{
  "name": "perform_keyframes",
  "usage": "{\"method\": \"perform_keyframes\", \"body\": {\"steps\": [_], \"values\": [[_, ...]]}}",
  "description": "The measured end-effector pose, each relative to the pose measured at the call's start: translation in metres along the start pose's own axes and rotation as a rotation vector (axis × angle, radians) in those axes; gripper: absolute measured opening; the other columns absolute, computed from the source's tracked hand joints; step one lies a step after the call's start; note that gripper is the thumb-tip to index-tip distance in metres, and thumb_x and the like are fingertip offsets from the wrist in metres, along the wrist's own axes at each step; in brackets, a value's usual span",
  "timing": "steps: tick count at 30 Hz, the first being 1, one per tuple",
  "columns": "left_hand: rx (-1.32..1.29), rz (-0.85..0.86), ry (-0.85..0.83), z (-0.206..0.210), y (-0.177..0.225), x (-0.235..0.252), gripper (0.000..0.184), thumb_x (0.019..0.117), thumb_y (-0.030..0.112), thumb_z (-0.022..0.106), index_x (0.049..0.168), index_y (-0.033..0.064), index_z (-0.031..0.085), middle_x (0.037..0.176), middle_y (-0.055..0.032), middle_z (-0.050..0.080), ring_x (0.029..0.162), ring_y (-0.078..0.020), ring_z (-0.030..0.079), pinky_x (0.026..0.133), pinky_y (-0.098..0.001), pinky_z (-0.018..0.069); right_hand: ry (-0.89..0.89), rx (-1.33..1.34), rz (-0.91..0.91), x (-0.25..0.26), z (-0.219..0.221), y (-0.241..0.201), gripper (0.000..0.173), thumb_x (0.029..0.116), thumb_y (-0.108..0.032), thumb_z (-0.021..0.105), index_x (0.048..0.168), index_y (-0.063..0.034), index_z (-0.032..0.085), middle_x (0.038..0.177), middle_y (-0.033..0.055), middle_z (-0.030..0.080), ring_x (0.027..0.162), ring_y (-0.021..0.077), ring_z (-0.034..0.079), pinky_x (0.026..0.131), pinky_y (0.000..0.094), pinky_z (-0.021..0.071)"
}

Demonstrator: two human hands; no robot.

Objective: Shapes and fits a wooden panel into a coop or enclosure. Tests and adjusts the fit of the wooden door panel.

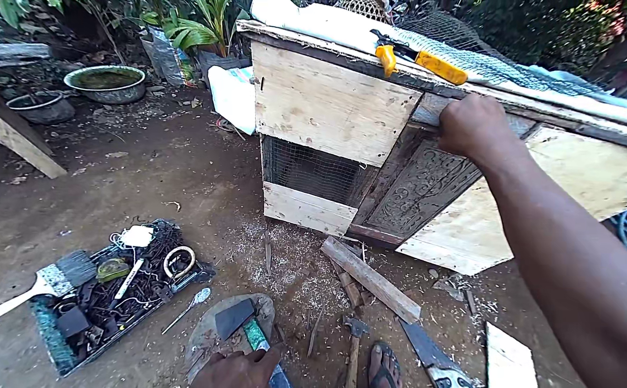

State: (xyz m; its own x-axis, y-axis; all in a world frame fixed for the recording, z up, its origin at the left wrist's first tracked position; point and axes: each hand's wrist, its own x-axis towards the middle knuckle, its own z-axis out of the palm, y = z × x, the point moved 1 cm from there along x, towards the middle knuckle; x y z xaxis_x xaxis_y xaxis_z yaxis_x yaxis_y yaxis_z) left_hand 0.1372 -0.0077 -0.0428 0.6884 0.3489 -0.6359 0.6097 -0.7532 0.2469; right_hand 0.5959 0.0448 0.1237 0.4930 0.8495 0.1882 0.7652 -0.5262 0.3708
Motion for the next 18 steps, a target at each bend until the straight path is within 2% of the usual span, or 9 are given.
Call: {"method": "perform_keyframes", "body": {"steps": [18], "values": [[-0.004,0.005,0.011,0.0007,-0.0006,-0.001,0.055,0.1027,0.035,0.062,0.154,0.0187,0.049,0.126,-0.0147,0.071,0.109,-0.0413,0.069,0.091,-0.0603,0.0526,0.025,0.008,-0.001,-0.0015,0.002,0.0005,0.025,0.078,-0.014,0.08,0.075,0.0025,0.061,0.084,0.0304,0.064,0.087,0.053,0.066,0.067,0.0677,0.0495]]}}
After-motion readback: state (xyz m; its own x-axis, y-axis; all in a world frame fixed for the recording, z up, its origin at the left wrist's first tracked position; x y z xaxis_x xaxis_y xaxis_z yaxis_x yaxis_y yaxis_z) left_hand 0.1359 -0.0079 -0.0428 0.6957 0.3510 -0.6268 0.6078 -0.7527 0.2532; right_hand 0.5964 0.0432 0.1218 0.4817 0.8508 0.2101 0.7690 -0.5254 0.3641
